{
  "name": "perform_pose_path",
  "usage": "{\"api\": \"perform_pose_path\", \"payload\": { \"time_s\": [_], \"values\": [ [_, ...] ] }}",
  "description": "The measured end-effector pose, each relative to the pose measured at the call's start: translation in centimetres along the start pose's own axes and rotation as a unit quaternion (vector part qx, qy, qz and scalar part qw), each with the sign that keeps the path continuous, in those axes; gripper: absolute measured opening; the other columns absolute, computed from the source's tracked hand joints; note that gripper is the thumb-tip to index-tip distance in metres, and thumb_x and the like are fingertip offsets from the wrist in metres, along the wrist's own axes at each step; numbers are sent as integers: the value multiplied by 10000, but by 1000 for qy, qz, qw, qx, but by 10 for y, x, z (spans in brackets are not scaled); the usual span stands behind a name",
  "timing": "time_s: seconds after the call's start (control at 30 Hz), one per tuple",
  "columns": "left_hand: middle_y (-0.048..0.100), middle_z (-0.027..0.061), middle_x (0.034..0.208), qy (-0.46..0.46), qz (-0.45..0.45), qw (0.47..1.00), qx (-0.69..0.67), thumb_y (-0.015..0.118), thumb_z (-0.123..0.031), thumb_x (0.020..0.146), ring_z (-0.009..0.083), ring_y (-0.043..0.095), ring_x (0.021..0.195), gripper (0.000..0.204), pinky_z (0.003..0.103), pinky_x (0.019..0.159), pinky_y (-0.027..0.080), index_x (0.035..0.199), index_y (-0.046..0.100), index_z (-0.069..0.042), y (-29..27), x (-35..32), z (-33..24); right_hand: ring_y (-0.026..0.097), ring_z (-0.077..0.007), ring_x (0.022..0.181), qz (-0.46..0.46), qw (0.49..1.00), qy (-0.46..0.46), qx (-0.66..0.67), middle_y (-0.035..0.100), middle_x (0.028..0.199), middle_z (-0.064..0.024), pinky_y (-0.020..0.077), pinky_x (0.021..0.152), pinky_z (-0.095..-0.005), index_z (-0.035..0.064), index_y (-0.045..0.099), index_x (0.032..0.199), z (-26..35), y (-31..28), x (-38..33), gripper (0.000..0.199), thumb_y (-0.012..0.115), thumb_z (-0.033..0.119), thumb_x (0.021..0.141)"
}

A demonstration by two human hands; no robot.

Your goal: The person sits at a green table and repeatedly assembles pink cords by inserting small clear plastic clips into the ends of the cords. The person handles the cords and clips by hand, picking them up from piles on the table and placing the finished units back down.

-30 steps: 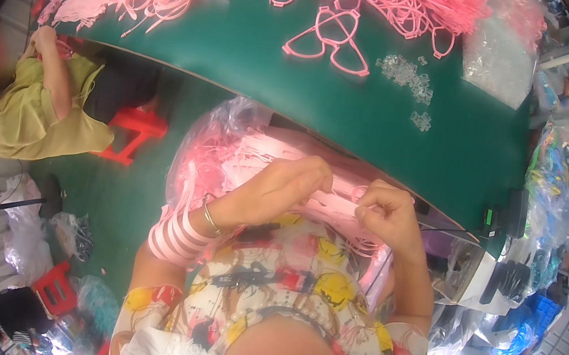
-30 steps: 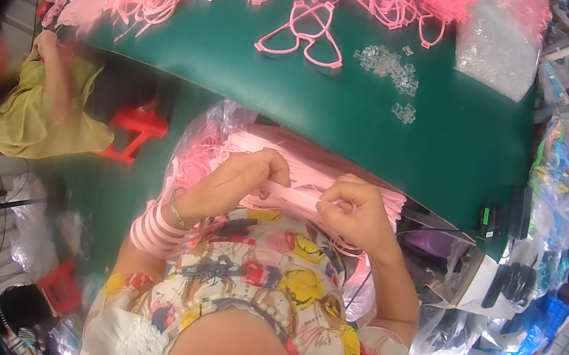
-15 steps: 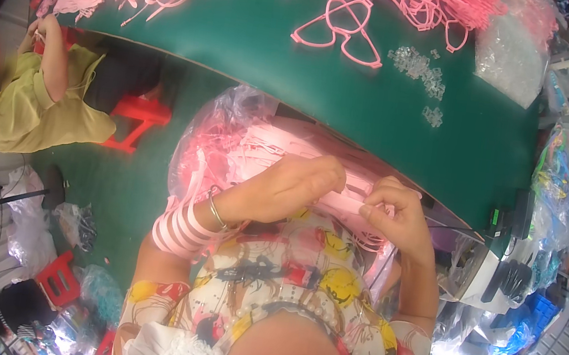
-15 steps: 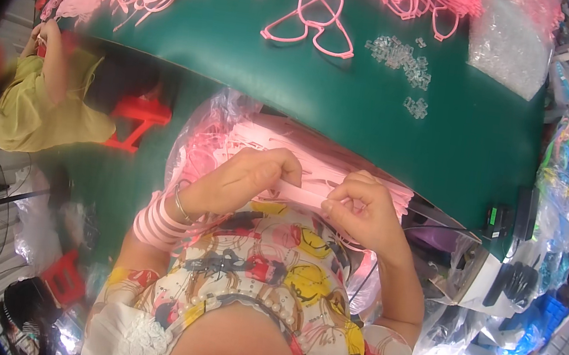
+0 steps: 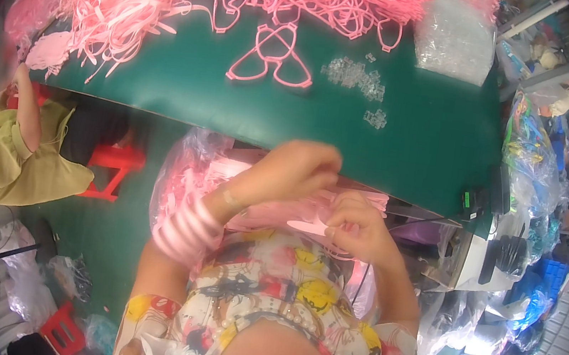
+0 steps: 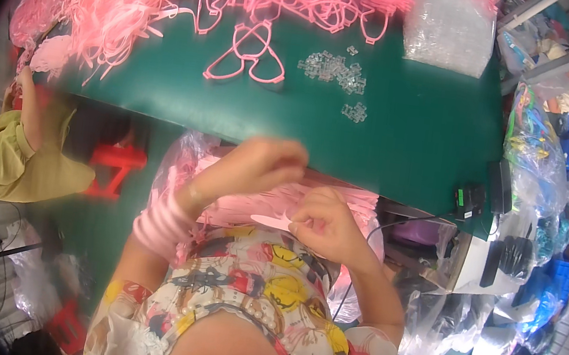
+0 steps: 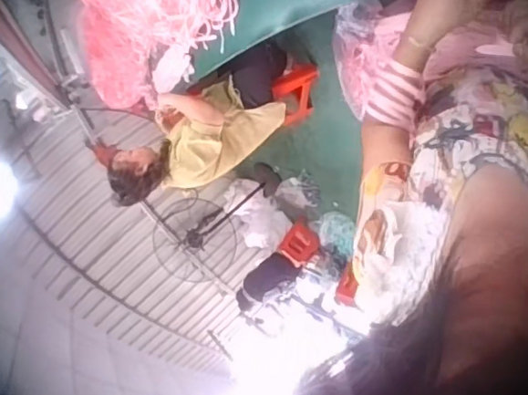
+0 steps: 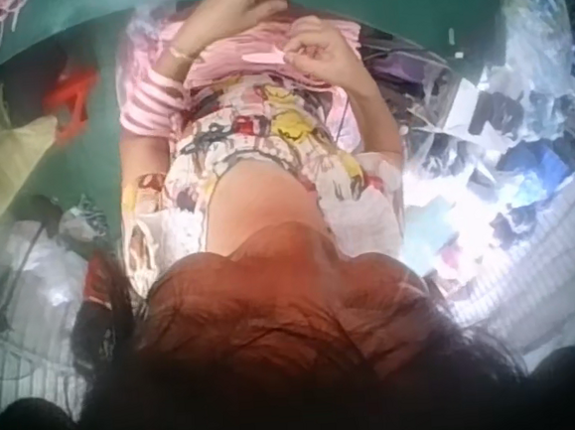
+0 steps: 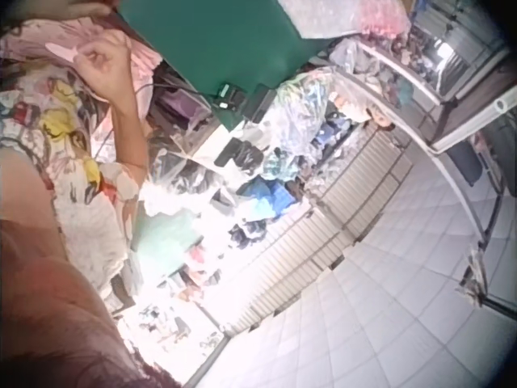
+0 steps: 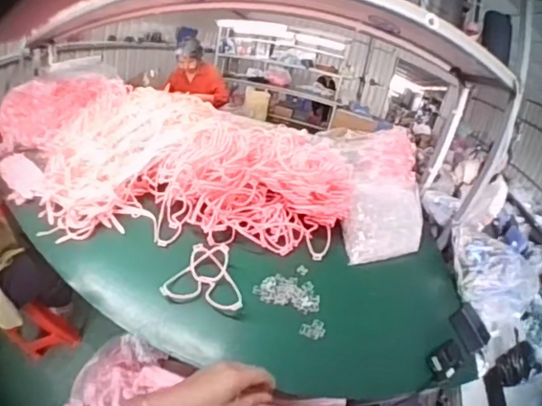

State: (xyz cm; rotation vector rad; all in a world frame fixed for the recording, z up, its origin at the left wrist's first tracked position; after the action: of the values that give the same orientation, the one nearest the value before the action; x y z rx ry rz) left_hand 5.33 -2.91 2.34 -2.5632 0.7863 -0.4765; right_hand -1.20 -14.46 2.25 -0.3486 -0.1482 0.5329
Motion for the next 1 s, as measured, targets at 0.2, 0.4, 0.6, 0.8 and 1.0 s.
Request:
{"api": "perform_pose_path", "payload": {
  "time_s": [0.2,0.4,0.6,0.8,1.0],
  "values": [
    [589,108,887,61,-180,965,181,687,-92,752,315,574,849,193,404,735,472,935,641,-54,7,84,25,531,-234,888,-32,999,3,3,601,761,-44,368,860,-363,59,648,726,-10,-17,-15,65,695,97,703],
    [579,96,865,40,-157,960,228,701,-87,737,297,573,841,209,397,728,474,936,641,-64,20,107,40,532,-220,839,-44,999,1,15,576,718,-38,386,809,-362,60,634,707,-15,-26,-14,61,691,80,699],
    [626,54,848,-126,-39,982,-135,644,-60,819,167,592,769,139,285,712,481,951,625,-21,21,79,55,523,-211,793,-46,999,-23,5,556,695,-20,375,792,-366,70,622,691,-8,-30,-8,69,690,71,684],
    [596,-8,906,-171,62,894,-409,619,-59,901,77,560,832,125,236,745,471,1007,591,-1,43,11,21,523,-194,828,-38,999,0,-31,545,704,-7,330,881,-376,86,625,703,-1,-26,-5,75,695,97,679],
    [597,7,909,-193,66,883,-423,614,-52,900,81,557,852,109,242,757,469,995,583,-10,40,-25,7,512,-186,845,-27,999,11,-37,534,728,0,313,908,-369,102,632,733,7,-20,-1,71,686,103,686]
  ]
}}
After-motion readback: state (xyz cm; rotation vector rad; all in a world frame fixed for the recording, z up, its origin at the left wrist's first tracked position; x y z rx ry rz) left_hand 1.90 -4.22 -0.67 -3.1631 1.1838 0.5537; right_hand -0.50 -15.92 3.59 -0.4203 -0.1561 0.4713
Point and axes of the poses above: each hand's wrist, its own x-axis towards the middle knuckle, its own y-axis out of the palm, z = x × y, the point moved 8 cm from there along x, towards the middle knuckle
